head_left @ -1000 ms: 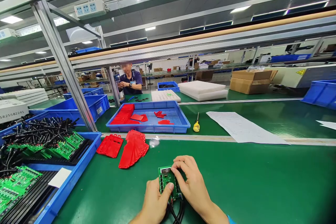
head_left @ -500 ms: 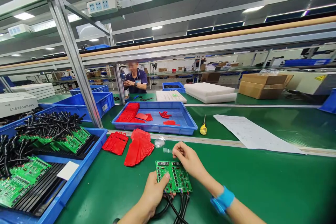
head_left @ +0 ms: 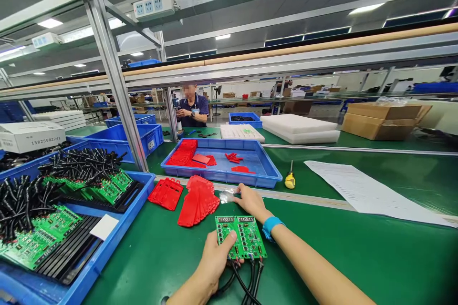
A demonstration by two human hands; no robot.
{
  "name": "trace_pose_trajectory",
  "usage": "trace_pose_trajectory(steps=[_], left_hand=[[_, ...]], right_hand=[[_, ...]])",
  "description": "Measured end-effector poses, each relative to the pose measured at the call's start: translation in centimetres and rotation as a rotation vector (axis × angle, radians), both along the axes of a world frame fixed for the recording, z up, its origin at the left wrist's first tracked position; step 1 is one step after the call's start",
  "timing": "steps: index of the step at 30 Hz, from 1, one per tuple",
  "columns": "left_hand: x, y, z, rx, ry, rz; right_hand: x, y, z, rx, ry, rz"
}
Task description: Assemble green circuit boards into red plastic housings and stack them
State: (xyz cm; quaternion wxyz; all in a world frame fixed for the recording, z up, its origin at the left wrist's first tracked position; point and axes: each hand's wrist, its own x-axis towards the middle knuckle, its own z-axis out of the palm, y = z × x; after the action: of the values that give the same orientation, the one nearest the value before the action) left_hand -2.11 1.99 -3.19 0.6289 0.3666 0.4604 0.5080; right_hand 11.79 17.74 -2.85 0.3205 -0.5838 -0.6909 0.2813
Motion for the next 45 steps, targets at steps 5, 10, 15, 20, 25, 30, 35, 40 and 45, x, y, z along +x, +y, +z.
trace_pose_trajectory(steps=[5,10,15,20,25,30,35,40,45], left_hand=[[0.0,-0.5,1.0,-0.004,-0.091,0.004],[0.1,-0.8,1.0,0.060,-0.172,-0.049],[0.1,-1.1,0.9,0.000,-0.305,-0.159],[0.6,-1.7,2.0,0.021,-0.389,-0.142],[-3.3,-1.2,4.2,0.066,0.091,-0.203],[-12.3,-0.8,5.7,0.027,0.532,-0.159],[-19.2,-0.3,5.6,-0.007,1.125,0.030],[-20.4,1.9,5.5,-0.061,1.616,0.194],[-17.5,6.3,4.9,0.092,1.758,0.233]], right_hand=[[2.5,-4.6,0.9,-0.183,0.201,0.082],[4.1,-12.4,0.6,-0.437,0.492,0.309],[2.6,-16.5,0.3,-0.461,0.916,0.246],[0.2,-17.7,0.8,-0.559,1.257,0.221],[1.3,-17.3,0.7,-0.748,1.365,0.076],[3.0,-15.9,0.1,-0.813,1.377,-0.018],[3.3,-15.4,-0.2,-0.753,1.517,0.087],[3.6,-15.0,0.0,-0.814,1.653,0.045],[3.9,-15.2,1.1,-0.835,1.698,-0.032]])
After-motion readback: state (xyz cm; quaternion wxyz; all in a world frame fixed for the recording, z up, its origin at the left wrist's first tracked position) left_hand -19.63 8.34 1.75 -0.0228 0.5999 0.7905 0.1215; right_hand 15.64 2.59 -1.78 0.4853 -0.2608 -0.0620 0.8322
